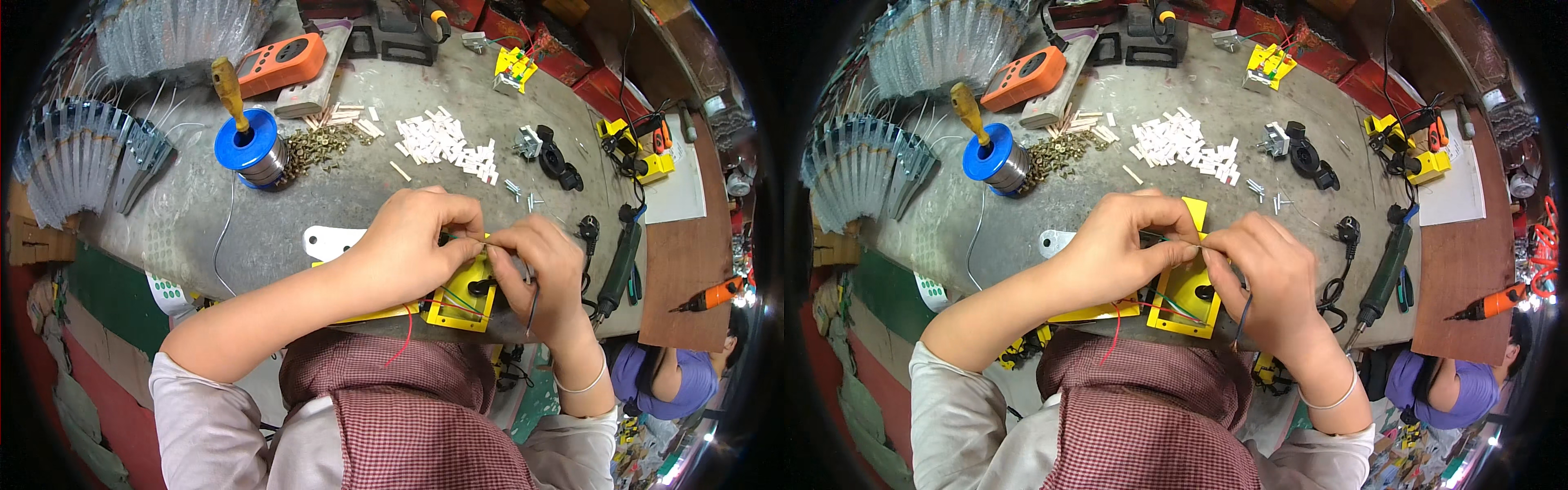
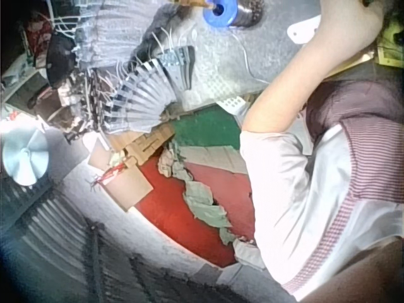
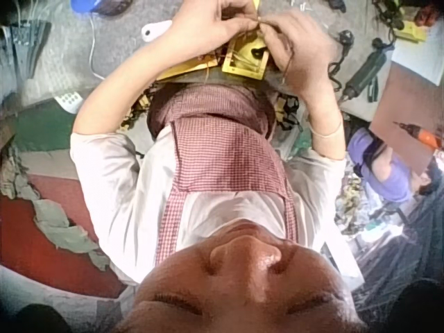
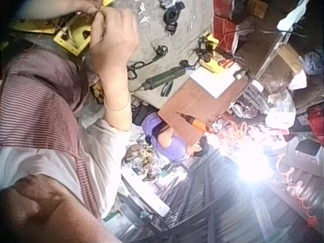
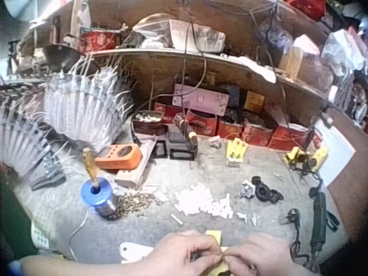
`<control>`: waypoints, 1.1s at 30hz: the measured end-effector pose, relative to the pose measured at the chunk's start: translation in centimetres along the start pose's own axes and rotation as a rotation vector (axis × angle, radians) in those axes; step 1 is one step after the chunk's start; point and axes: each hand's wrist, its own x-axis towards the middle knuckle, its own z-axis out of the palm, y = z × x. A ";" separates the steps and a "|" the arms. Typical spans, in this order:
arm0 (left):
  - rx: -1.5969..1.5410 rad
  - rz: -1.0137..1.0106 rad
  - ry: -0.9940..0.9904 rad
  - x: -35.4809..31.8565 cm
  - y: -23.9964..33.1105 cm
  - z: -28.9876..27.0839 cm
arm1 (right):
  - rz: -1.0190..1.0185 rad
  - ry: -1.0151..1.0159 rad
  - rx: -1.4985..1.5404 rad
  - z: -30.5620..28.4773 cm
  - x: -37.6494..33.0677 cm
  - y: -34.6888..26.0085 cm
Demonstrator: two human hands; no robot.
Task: The person assembles an electrical device by fastening screws into the housing and metal bracket using an electric screwdriver, attaching components to the body, and connecting and twisting wires inside the casing by hand.
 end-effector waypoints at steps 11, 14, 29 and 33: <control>0.249 0.265 0.092 -0.1 -0.2 0.4 | 0.102 -0.082 0.124 -1.0 0.0 0.3; 0.165 0.118 0.042 -0.1 0.0 0.2 | -0.051 -0.024 -0.058 -0.5 -0.2 0.2; 0.175 0.173 0.060 -0.1 0.0 0.0 | -0.075 0.048 0.005 0.1 -0.2 0.5; 0.112 0.102 0.016 -0.1 -0.2 -0.2 | -0.102 -0.012 -0.098 0.3 -0.2 0.4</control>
